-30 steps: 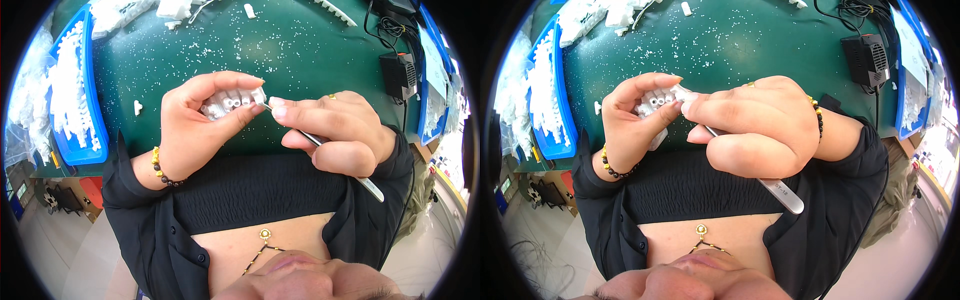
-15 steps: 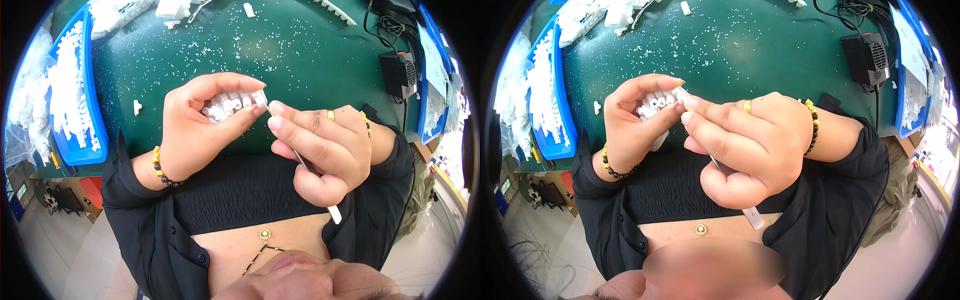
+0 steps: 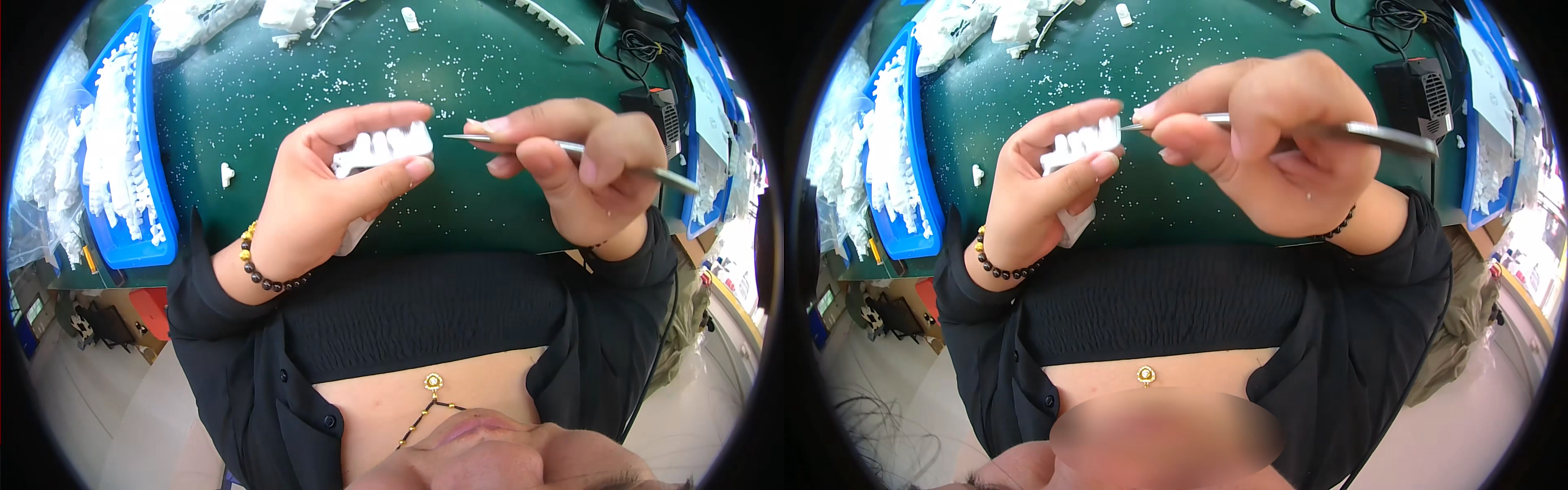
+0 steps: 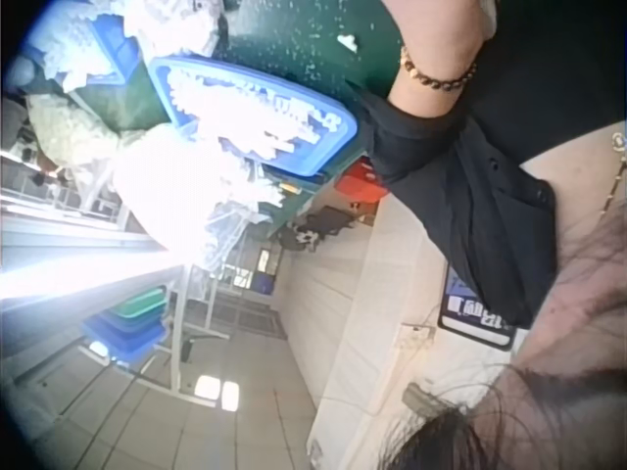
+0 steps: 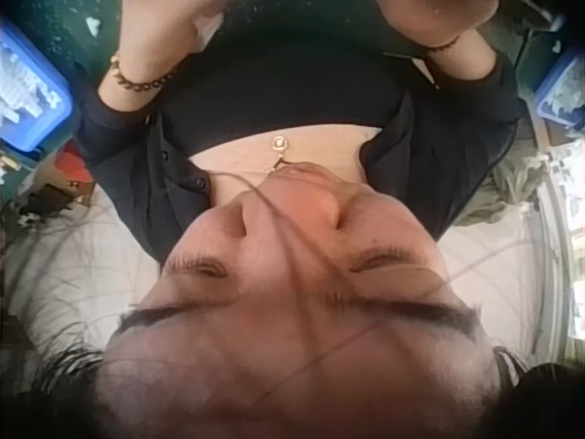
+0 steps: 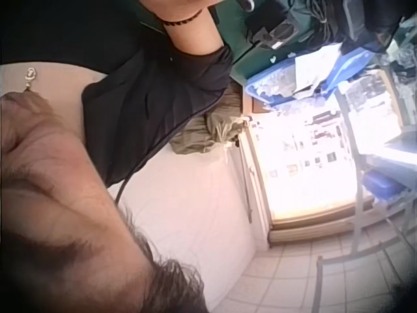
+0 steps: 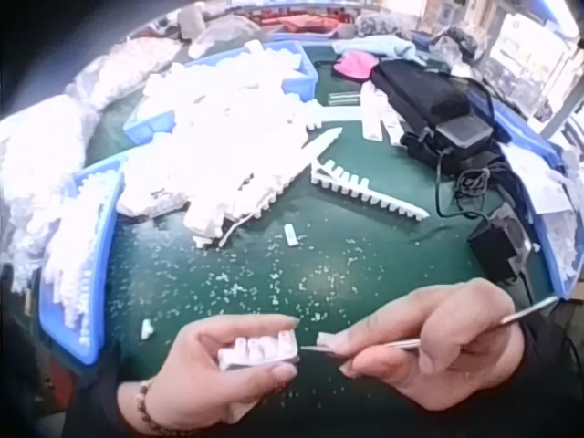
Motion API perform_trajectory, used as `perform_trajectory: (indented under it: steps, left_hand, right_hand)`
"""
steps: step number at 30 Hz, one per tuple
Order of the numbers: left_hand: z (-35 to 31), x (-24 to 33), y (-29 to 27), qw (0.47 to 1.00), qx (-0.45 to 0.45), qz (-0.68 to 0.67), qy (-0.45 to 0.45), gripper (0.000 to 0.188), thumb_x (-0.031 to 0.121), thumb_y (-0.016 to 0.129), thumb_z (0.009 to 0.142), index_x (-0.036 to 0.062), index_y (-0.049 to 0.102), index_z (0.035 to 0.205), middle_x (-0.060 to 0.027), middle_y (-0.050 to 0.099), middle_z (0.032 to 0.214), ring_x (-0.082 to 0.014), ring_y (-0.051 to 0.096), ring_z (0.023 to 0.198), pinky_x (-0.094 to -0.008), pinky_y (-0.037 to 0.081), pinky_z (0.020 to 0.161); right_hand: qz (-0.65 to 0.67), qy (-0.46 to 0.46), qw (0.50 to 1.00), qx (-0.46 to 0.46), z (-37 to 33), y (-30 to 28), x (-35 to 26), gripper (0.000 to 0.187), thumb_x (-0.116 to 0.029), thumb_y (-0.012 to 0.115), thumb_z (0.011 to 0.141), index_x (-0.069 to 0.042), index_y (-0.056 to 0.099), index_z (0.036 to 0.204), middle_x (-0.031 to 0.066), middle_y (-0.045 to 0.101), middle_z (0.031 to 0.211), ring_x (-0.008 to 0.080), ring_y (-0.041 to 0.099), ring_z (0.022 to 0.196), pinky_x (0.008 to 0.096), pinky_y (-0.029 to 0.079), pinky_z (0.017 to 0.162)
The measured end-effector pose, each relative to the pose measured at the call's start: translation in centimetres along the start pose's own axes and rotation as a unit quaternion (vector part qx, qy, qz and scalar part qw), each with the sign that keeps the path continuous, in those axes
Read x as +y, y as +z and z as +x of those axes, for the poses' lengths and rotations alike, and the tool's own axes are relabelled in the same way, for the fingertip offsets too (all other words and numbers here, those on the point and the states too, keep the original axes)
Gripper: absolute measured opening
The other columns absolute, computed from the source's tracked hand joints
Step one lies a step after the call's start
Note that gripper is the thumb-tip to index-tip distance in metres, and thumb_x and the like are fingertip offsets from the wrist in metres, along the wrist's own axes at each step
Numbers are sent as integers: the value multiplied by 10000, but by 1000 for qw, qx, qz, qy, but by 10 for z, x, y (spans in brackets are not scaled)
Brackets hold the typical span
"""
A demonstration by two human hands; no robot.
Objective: The person trims excess material from a white plastic part using tweezers, sets it down on the table, and picks up another plastic piece to trim it with the tweezers.
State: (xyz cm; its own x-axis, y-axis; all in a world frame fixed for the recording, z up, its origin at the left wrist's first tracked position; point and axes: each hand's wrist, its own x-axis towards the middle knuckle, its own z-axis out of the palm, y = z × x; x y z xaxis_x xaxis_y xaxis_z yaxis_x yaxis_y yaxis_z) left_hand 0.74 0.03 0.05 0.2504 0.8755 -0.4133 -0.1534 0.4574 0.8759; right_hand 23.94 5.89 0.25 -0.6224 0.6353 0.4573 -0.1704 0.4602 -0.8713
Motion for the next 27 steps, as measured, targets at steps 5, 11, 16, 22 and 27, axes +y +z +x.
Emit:
perform_trajectory:
  steps: [5, 11, 16, 22, 27]
  left_hand:
    - [3, -5, -4, 993, -22, -115, -12, 529, 16, 679, 809, 8, 517, 1313, -60, 658, 1008, -26, 450, 599, -167, 356, 501]
    - [5, -2, -5, 986, -38, -152, -52, 491, 49, 674, 830, 13, 532, 1299, -46, 655, 1014, -25, 431, 581, -163, 341, 496]
    - [4, -3, -6, 987, -36, -150, -51, 455, 39, 667, 838, 10, 552, 1277, -39, 658, 978, -24, 426, 565, -165, 337, 490]
    - [5, -4, -3, 990, -22, -138, -31, 481, 10, 645, 827, 1, 533, 1295, -34, 658, 959, -30, 440, 564, -167, 350, 494]
    - [4, -2, -2, 990, -36, -129, -40, 476, 29, 606, 846, -2, 516, 1312, -39, 660, 961, -40, 459, 564, -176, 376, 491]
  right_hand:
    - [16, -7, 1000, -19, 1, 2, 5, 242, 40, 568, 901, -100, 374, 935, 279, 634, 993, 307, 692, 855, 307, 601, 666]
    - [23, -53, 998, -15, 3, 10, 14, 256, 156, 663, 772, -32, 500, 834, 221, 669, 901, 263, 697, 790, 285, 565, 634]
    - [14, -47, 998, -50, 2, 2, 9, 271, 105, 632, 822, -64, 436, 901, 263, 641, 972, 310, 688, 867, 310, 583, 680]
    - [-24, -30, 998, -58, 1, 4, 8, 275, 51, 590, 883, -104, 375, 956, 293, 622, 1030, 360, 678, 923, 340, 599, 722]
    - [-81, -122, 989, 10, 2, 13, 18, 226, 67, 728, 743, -26, 539, 823, 215, 681, 935, 254, 667, 630, 272, 532, 546]
